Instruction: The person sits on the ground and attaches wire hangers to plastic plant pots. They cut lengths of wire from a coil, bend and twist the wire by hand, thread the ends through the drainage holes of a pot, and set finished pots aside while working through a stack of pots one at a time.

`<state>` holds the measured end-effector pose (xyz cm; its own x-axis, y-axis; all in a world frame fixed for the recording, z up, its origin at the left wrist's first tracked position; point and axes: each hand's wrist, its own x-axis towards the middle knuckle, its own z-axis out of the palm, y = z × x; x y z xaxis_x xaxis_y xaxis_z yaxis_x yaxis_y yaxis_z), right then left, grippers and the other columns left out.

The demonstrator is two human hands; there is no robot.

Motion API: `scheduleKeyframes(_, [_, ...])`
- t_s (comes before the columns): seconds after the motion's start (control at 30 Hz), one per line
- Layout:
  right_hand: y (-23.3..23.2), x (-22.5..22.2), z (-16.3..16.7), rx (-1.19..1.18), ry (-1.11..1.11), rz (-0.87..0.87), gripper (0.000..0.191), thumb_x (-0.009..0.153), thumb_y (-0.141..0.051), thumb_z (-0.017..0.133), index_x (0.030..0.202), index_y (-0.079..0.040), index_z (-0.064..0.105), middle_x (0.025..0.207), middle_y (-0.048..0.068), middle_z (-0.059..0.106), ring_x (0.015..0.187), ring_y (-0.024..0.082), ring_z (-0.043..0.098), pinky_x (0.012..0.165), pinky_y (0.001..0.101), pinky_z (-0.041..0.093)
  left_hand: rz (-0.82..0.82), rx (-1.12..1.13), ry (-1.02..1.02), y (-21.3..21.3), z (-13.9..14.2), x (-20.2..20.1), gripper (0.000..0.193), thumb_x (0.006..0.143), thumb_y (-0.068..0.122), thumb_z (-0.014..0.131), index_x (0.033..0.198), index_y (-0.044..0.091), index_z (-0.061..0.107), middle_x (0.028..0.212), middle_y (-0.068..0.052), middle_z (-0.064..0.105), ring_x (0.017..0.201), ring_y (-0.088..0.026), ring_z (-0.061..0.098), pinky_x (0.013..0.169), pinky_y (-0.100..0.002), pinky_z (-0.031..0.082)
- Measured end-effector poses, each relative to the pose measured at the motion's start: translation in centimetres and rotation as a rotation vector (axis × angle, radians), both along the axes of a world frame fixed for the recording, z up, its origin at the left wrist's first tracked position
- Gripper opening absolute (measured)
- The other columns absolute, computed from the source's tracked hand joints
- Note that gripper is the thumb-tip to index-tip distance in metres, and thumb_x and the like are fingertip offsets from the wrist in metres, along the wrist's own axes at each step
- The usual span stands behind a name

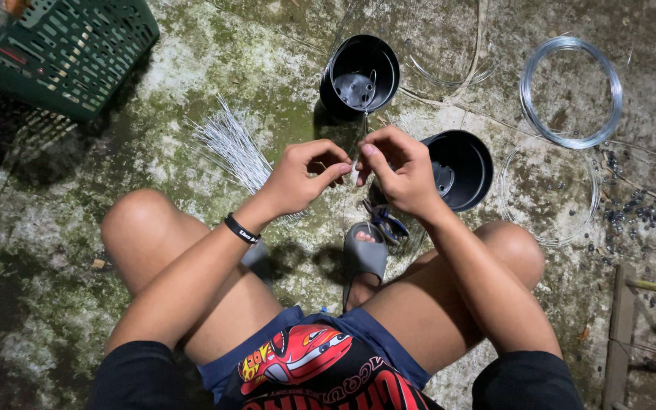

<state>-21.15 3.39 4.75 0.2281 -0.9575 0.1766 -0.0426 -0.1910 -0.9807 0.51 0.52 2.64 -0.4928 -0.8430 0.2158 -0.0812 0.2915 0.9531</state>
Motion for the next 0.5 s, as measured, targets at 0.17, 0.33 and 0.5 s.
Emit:
scheduleKeyframes(0.17, [0.0,0.1,0.4,0.012,0.005,-0.022,0.010,0.108,-0.006,0.057,0.106,0.003,0.060,0.083,0.006,0.068,0.071,0.012,0.068,0.066,0.0274,0.058,0.010,-0.021,-0.007,-0.1,0.5,0.3,0.013,0.096,0.015,0.074,0.100,0.002,0.073,0.087,-0.006,0.075,0.075,-0.009,0.070,0.066,-0.026,0.055])
scheduleKeyframes(0.33, [0.2,0.0,0.9,-0.045,0.118,-0.067,0.009,0.107,-0.006,0.059,0.103,0.003,0.061,0.080,0.005,0.068,0.069,0.011,0.069,0.063,0.0256,0.056,0.020,-0.078,-0.079,-0.5,1.1,1.1,0.014,0.095,0.015,0.075,0.098,0.002,0.073,0.086,-0.007,0.074,0.072,-0.012,0.069,0.064,-0.028,0.053])
scheduleKeyframes(0.5, [0.2,-0.2,1.4,-0.142,0.241,-0.102,0.009,0.105,-0.005,0.062,0.100,0.003,0.063,0.076,0.004,0.067,0.068,0.010,0.069,0.062,0.0244,0.054,0.027,-0.105,-0.121,-1.0,1.8,2.0,0.013,0.094,0.014,0.075,0.098,0.002,0.073,0.085,-0.007,0.073,0.074,-0.013,0.069,0.066,-0.028,0.053])
